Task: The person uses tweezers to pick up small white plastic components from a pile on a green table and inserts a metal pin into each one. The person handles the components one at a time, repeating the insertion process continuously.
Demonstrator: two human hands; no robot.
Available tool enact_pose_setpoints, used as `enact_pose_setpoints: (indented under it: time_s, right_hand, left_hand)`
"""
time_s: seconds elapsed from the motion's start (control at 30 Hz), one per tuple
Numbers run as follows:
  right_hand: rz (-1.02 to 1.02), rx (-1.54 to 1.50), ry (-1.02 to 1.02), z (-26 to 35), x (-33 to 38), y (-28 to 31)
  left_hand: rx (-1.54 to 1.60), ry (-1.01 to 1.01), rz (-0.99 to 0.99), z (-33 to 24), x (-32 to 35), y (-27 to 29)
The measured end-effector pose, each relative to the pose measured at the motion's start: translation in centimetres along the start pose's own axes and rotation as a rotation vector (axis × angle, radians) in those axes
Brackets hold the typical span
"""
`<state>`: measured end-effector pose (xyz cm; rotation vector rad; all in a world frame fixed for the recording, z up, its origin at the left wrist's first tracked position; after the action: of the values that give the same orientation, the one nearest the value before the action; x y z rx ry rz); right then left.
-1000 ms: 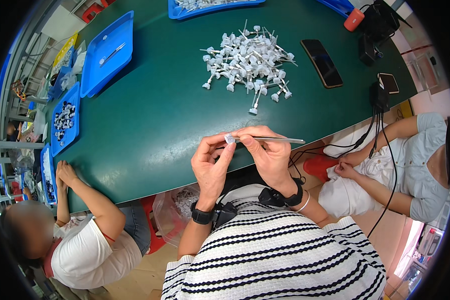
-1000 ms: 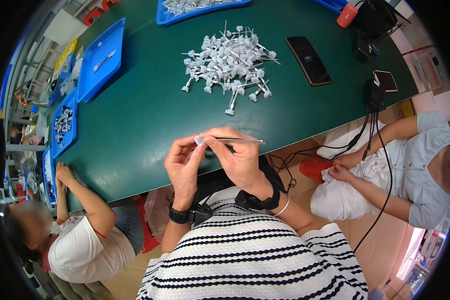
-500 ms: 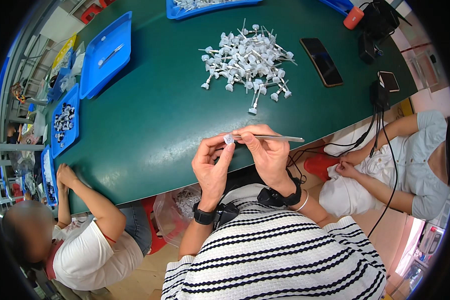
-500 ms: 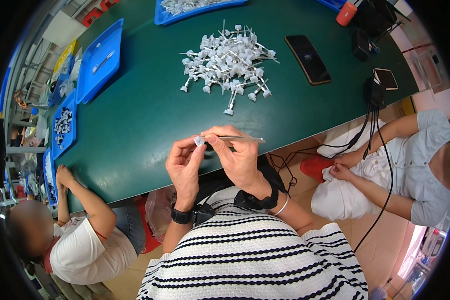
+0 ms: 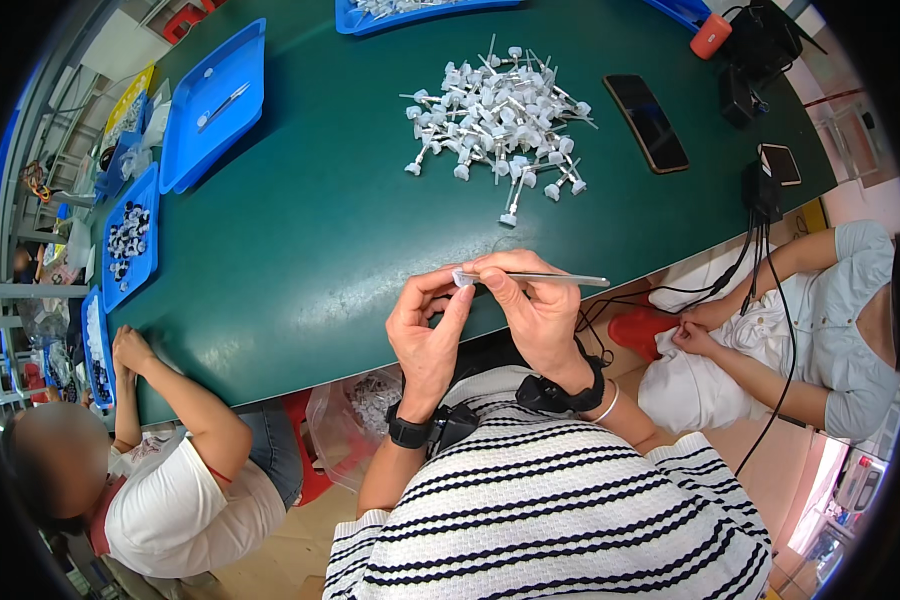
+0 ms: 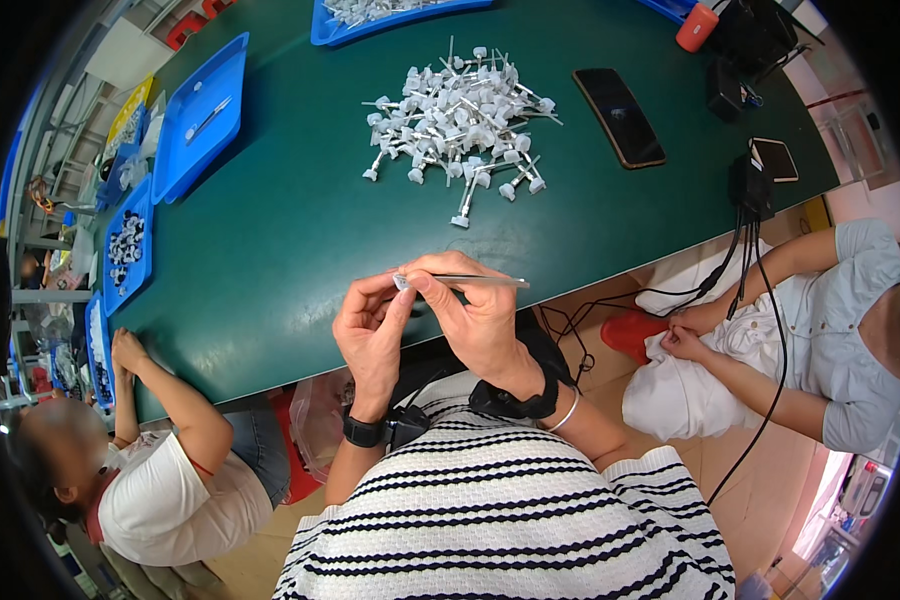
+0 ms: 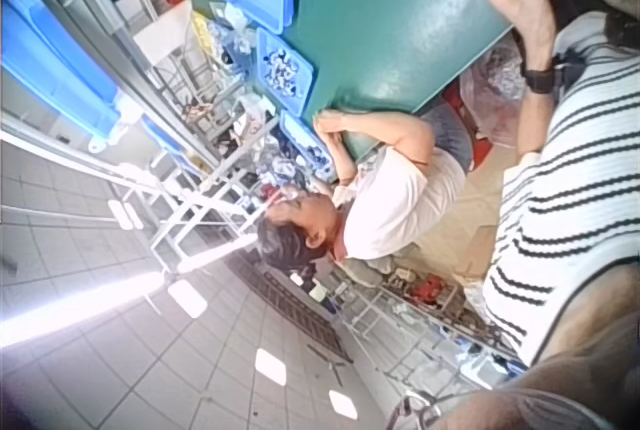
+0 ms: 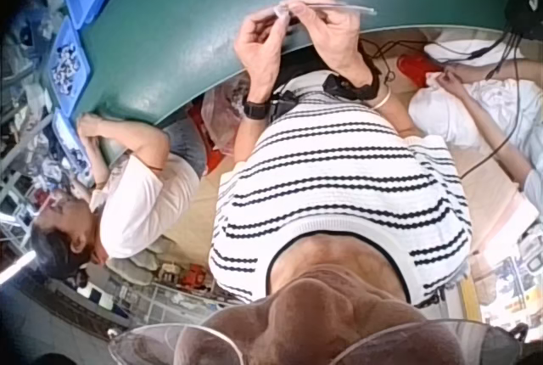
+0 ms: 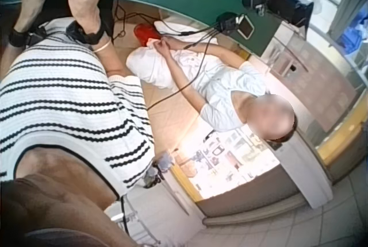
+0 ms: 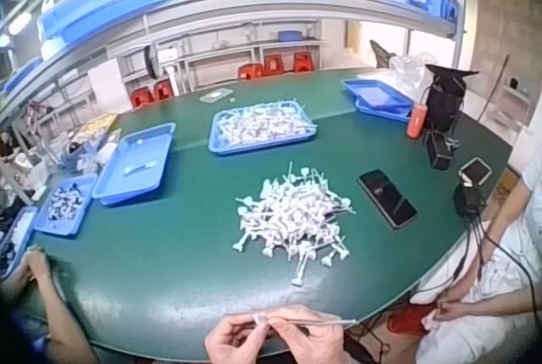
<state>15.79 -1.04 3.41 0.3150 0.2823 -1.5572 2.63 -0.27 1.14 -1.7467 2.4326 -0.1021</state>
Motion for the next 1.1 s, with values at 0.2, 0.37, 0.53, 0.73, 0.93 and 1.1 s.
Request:
enact_pose_setpoints:
  time_s: [0.2,0.37,0.53,0.73,0.93,1.1]
  right_hand:
    - [-0.019,-0.048,-0.013,-0.4,0.3,-0.2]
    - [-0.036,0.004,-0.012,-0.3,0.3,-0.2]
    - [-0.013,0.070,-0.058,0.7,0.1,0.0]
    - [0.007,0.142,-0.052,0.9,0.0,0.1]
    - [0.033,0.183,0.004,0.7,-0.2,0.1]
    - [0.057,0.201,0.041,0.6,-0.4,-0.1]
  left_hand:
    - [-0.004,-0.008,-0.002,-0.1,0.1,-0.1]
    - [0.004,-0.001,-0.007,0.0,0.2,-0.1]
    - [0.001,-0.004,-0.017,-0.1,0.3,-0.2]
    - [0.002,-0.009,-0.014,-0.1,0.3,-0.2]
    - [-0.043,-0.037,-0.036,0.2,0.5,-0.2]
    - [-0.141,-0.070,-0.051,-0.1,0.5,-0.4]
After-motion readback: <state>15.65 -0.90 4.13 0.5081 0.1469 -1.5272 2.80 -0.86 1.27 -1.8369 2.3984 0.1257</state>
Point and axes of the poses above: each hand's wrist, its own x-axis away from the middle knuckle, its own y-axis out of the back of the hand, z = x × y, the point moved 1 cm from there along -x, towards the middle knuckle, and after that the axes turned 15 degrees about z, right-handed, at the moved point
